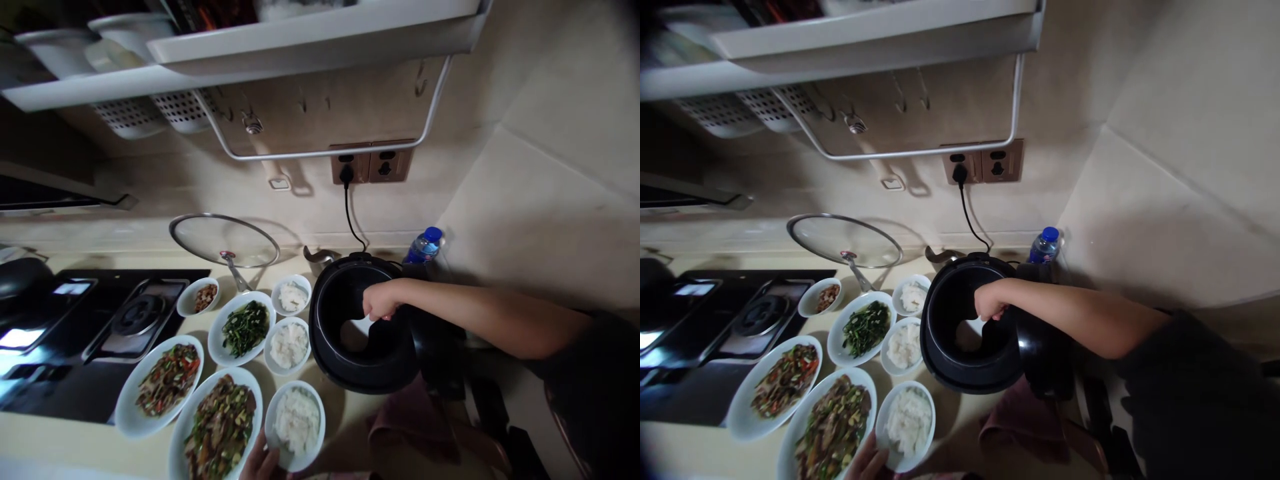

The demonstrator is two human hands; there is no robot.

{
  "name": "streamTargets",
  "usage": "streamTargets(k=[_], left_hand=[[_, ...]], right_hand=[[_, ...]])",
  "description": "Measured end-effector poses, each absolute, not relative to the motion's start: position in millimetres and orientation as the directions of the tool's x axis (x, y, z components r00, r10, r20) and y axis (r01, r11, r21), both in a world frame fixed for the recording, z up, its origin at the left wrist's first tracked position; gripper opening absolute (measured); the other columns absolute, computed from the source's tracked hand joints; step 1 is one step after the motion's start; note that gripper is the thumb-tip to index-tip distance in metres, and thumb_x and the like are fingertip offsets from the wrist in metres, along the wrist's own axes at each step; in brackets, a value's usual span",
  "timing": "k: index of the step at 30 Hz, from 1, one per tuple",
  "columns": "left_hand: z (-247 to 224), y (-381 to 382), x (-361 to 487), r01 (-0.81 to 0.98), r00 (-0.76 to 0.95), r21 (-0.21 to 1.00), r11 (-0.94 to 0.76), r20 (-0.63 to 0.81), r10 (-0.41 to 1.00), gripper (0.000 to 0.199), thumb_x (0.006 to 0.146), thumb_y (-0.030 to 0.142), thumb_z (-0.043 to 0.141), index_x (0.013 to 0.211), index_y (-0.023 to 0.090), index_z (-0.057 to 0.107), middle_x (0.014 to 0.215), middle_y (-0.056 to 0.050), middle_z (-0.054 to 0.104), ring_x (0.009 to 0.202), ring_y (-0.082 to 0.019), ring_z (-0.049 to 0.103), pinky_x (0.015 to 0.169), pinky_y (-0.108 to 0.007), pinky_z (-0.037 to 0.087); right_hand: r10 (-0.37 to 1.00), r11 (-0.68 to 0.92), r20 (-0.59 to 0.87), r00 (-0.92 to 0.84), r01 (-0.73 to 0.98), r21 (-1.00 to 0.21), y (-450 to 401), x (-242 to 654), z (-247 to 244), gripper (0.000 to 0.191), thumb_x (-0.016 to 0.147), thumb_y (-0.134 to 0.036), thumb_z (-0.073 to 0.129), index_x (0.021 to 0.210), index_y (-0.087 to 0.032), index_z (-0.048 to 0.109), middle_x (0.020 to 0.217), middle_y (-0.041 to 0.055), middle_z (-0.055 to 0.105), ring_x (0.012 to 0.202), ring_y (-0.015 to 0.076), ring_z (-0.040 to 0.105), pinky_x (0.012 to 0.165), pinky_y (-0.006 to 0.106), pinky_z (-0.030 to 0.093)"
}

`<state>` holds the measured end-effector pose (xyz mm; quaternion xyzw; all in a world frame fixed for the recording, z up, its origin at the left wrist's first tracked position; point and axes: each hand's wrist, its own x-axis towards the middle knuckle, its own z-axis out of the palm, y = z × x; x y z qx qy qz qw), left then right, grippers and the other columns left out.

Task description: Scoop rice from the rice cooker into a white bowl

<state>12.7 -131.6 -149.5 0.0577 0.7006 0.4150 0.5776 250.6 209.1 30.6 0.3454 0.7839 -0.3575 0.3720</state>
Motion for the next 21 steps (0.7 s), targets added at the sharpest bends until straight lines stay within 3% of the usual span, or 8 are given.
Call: streamTargets(k=[5,13,18,21], left_hand=[[-160,-140,20,-0.449,-0.393,0.672,0.589,-0.741,0.545,0.097,0.040,0.060,0.083,0.124,0.023,0.052,0.066,-0.002,0.067,0.064,-0.023,0.062,0.057,-0.032,0.048],[-156,-140,17,-0.530,-0.421,0.679,0.508,-0.731,0.537,0.082,0.041,0.055,0.085,0.112,0.027,0.055,0.066,0.002,0.066,0.056,-0.019,0.059,0.049,-0.030,0.047],[-152,-142,17,-0.512,-0.349,0.670,0.538,-0.734,0.582,0.079,0.046,0.050,0.084,0.113,0.023,0.051,0.064,0.003,0.066,0.049,-0.014,0.056,0.046,-0.025,0.042],[-158,-142,14,-0.466,-0.322,0.703,0.537,-0.701,0.637,0.073,0.051,0.051,0.081,0.113,0.023,0.052,0.060,0.003,0.065,0.045,-0.013,0.053,0.044,-0.024,0.039]], right_hand=[[0.204,0.253,-0.843,-0.497,0.859,-0.445,226,257,29,0.029,0.081,-0.016,0.049,0.105,-0.013,0.066,0.046,-0.0079,0.046,0.037,0.0045,0.033,0.041,0.019,0.022],[0.131,0.047,-0.825,-0.550,0.834,-0.549,256,290,68,0.046,0.072,-0.035,0.065,0.113,-0.014,0.063,0.051,-0.0072,0.048,0.038,0.0028,0.030,0.039,0.018,0.015],[0.315,-0.064,-0.692,-0.650,0.712,-0.699,243,287,89,0.042,0.080,-0.035,0.056,0.116,-0.014,0.059,0.054,-0.0058,0.046,0.039,0.0026,0.024,0.039,0.020,0.011],[0.524,0.053,-0.580,-0.623,0.704,-0.708,218,251,96,0.034,0.086,-0.027,0.046,0.114,-0.015,0.061,0.054,-0.0047,0.046,0.040,0.0043,0.028,0.039,0.020,0.017]])
